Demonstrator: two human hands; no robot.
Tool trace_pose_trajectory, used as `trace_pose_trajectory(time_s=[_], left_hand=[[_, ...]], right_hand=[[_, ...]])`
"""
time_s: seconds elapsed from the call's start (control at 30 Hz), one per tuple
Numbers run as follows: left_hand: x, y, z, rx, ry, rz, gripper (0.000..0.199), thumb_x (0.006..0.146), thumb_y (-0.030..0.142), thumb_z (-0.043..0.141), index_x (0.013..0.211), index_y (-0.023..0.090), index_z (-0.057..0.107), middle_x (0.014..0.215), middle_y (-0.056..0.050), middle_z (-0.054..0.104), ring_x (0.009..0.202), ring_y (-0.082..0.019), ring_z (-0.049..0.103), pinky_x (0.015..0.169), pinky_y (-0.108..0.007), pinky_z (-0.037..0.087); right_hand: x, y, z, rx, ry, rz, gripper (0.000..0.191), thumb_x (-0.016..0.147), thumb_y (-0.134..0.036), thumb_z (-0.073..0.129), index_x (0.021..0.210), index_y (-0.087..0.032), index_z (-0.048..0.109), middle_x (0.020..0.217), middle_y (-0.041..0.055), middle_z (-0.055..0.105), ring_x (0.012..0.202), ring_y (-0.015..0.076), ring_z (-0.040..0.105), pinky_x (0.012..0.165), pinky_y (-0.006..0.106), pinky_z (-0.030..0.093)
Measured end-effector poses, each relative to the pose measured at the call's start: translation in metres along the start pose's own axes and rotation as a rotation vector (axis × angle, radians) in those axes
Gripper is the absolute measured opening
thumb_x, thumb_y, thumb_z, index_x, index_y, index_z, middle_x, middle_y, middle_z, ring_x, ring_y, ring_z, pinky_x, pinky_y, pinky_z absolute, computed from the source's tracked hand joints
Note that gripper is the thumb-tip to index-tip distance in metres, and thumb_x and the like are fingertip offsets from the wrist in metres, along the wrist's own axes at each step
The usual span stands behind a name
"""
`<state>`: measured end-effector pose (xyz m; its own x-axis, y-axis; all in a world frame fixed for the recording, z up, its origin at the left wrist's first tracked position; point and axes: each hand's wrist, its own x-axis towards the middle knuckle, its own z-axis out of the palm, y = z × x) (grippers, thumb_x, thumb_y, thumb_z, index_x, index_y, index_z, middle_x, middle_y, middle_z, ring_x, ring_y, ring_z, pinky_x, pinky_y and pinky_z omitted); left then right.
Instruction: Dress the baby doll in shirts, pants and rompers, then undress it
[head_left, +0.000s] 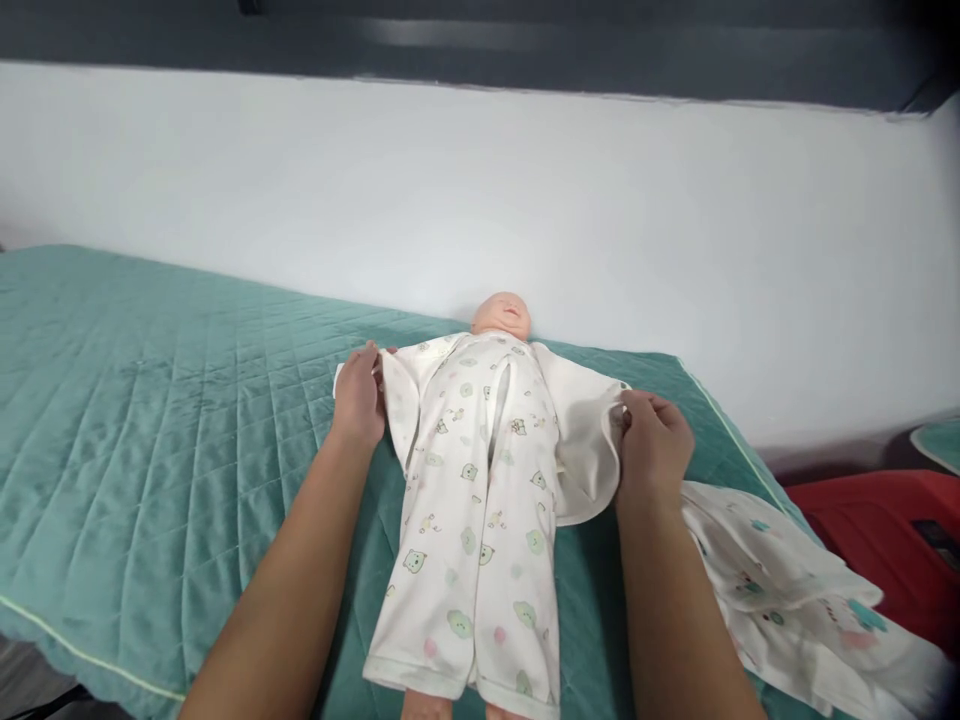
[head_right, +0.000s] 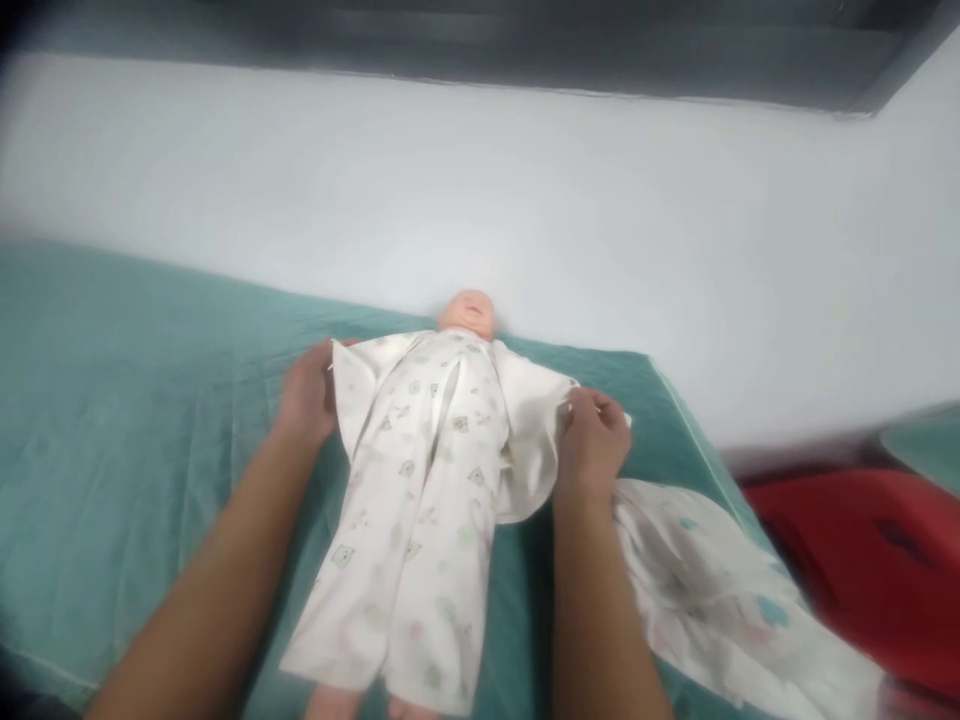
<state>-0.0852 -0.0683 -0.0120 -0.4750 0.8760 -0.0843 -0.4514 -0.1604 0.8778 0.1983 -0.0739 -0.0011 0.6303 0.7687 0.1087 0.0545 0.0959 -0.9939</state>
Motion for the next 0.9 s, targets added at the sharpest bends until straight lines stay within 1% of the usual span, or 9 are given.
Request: trace_pose_trajectory(time_s=[0.03,0.1,0.17,0.23,0.33,0.47,0.63,0.77,0.9], left_hand=[[0.003,-0.001,-0.002,0.037,0.045,-0.019,0.031,0.082,0.046,0.062,0.088,0.016,0.06,0.103,-0.007,0.067,0.084,-0.016,0.063,0.078,-0.03,0.051],[0.005,-0.002,-0.003,0.24,0.067,-0.018,0.036,0.08,0.05,0.064,0.093,0.016,0.061,0.103,-0.007,0.067,0.084,-0.017,0.062,0.079,-0.031,0.05],[0.001,-0.002,0.0,0.539,0.022,0.034,0.04,0.074,0.046,0.072,0.1,0.017,0.062,0.109,-0.007,0.067,0.09,-0.018,0.062,0.084,-0.032,0.049],[-0.004,-0.003,0.004,0.786,-0.072,0.079,0.041,0.073,0.043,0.073,0.103,0.018,0.063,0.11,-0.006,0.068,0.096,-0.02,0.062,0.088,-0.032,0.047],[-0.003,-0.004,0.004,0.97,-0.136,0.12,0.031,0.077,0.039,0.068,0.099,0.017,0.065,0.104,-0.004,0.07,0.098,-0.021,0.062,0.088,-0.031,0.046],[0.009,-0.002,-0.007,1.166,0.06,0.228,0.022,0.082,0.029,0.061,0.103,0.022,0.065,0.11,-0.005,0.069,0.105,-0.024,0.062,0.09,-0.034,0.045],[0.014,0.003,-0.023,1.387,0.242,0.315,0.025,0.087,0.02,0.05,0.108,0.027,0.062,0.12,-0.008,0.063,0.108,-0.029,0.06,0.087,-0.041,0.048],[0.006,0.003,-0.025,1.478,0.232,0.408,0.041,0.083,0.01,0.045,0.117,0.026,0.06,0.123,-0.012,0.057,0.106,-0.031,0.059,0.079,-0.041,0.05],[0.003,-0.001,-0.017,1.518,0.114,0.639,0.046,0.082,0.009,0.047,0.125,0.02,0.058,0.128,-0.015,0.055,0.119,-0.033,0.051,0.094,-0.045,0.046]], right_hand=[[0.005,0.001,-0.002,-0.055,0.029,-0.005,0.018,0.071,-0.033,0.066,0.08,-0.019,0.061,0.058,-0.0061,0.048,0.052,0.0102,0.043,0.053,0.024,0.037],[0.006,0.001,-0.002,-0.218,-0.003,-0.03,0.027,0.072,-0.04,0.067,0.088,-0.018,0.066,0.065,-0.0024,0.058,0.057,0.0135,0.051,0.059,0.028,0.04],[0.0,0.0,0.003,-0.437,-0.166,-0.088,0.035,0.075,-0.05,0.065,0.092,-0.019,0.066,0.071,0.0018,0.064,0.064,0.0179,0.056,0.064,0.031,0.042],[-0.009,-0.001,0.009,-0.623,-0.354,-0.14,0.037,0.079,-0.057,0.06,0.083,-0.021,0.062,0.073,0.0045,0.065,0.068,0.0206,0.057,0.065,0.033,0.041],[-0.017,-0.001,0.014,-0.741,-0.464,-0.188,0.039,0.083,-0.06,0.054,0.069,-0.024,0.05,0.069,0.0051,0.063,0.066,0.0205,0.053,0.064,0.034,0.038],[-0.008,-0.001,0.005,-0.784,-0.403,-0.225,0.033,0.085,-0.052,0.05,0.068,-0.024,0.048,0.068,0.0047,0.061,0.066,0.0196,0.05,0.064,0.033,0.036],[0.023,0.003,-0.017,-1.039,-0.129,-0.146,0.025,0.078,-0.041,0.05,0.081,-0.02,0.063,0.086,0.0127,0.07,0.078,0.0266,0.059,0.065,0.034,0.037],[0.028,0.006,-0.021,-1.187,-0.258,-0.079,0.04,0.079,-0.042,0.052,0.108,-0.022,0.068,0.107,0.0153,0.071,0.094,0.0339,0.063,0.071,0.038,0.041],[0.012,-0.002,-0.017,-1.119,-0.14,-0.154,0.051,0.082,-0.051,0.051,0.125,-0.024,0.062,0.101,0.0129,0.072,0.094,0.0347,0.063,0.074,0.041,0.043]])
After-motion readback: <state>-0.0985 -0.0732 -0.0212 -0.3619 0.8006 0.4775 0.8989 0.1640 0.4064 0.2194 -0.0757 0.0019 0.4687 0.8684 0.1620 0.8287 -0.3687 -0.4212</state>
